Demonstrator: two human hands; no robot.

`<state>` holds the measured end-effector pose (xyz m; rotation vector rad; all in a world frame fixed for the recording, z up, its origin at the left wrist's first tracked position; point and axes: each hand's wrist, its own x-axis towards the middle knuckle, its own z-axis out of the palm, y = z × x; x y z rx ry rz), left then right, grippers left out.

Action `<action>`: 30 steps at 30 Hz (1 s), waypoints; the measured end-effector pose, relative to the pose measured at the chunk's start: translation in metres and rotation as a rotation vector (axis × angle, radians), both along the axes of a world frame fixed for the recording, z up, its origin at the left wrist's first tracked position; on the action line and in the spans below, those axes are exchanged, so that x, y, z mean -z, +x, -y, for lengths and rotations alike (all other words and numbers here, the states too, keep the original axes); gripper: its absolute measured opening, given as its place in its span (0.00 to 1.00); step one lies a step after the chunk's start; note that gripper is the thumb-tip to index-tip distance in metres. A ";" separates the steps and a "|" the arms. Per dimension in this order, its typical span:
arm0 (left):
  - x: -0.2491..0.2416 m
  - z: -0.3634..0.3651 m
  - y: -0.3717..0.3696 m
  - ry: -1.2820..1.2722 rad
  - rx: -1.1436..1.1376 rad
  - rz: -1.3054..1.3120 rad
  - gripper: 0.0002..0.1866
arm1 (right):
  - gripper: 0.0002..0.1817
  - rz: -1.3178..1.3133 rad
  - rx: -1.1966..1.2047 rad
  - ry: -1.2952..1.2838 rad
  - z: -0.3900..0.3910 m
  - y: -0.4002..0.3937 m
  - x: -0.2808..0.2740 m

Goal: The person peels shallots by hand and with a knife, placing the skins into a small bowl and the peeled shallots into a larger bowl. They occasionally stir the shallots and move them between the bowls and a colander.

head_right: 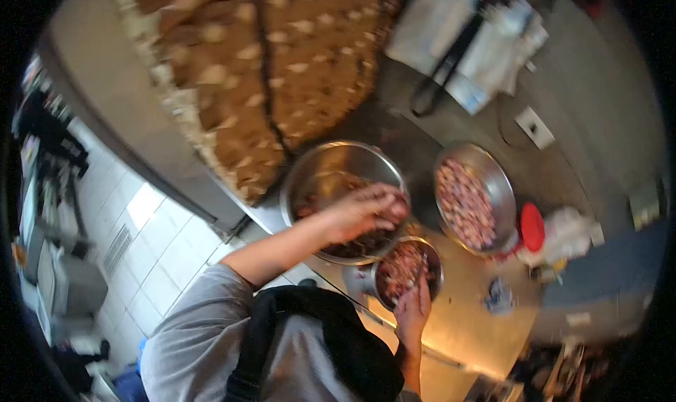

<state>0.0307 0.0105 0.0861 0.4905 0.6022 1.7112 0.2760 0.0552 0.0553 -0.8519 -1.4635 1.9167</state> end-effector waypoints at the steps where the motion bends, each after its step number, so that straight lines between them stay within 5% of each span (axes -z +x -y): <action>1: 0.001 0.009 0.006 -0.009 -0.010 0.082 0.13 | 0.24 0.024 -0.004 0.018 0.002 -0.005 -0.004; 3: 0.001 0.030 0.018 -0.013 -0.080 0.121 0.07 | 0.23 0.057 -0.050 0.132 -0.006 -0.008 0.006; 8: 0.015 0.065 0.047 0.025 -0.288 0.209 0.10 | 0.23 0.020 -0.243 0.250 -0.002 -0.015 -0.005; 14: 0.015 0.079 0.100 -0.026 -0.436 0.440 0.10 | 0.22 0.012 -0.310 0.201 0.011 0.020 -0.027; 21: 0.020 0.067 0.173 -0.128 -0.584 0.368 0.09 | 0.21 0.064 -0.331 0.139 0.009 0.083 -0.027; 30: 0.028 0.052 0.215 -0.269 -0.500 0.337 0.09 | 0.20 0.096 -0.365 0.147 0.014 0.114 -0.019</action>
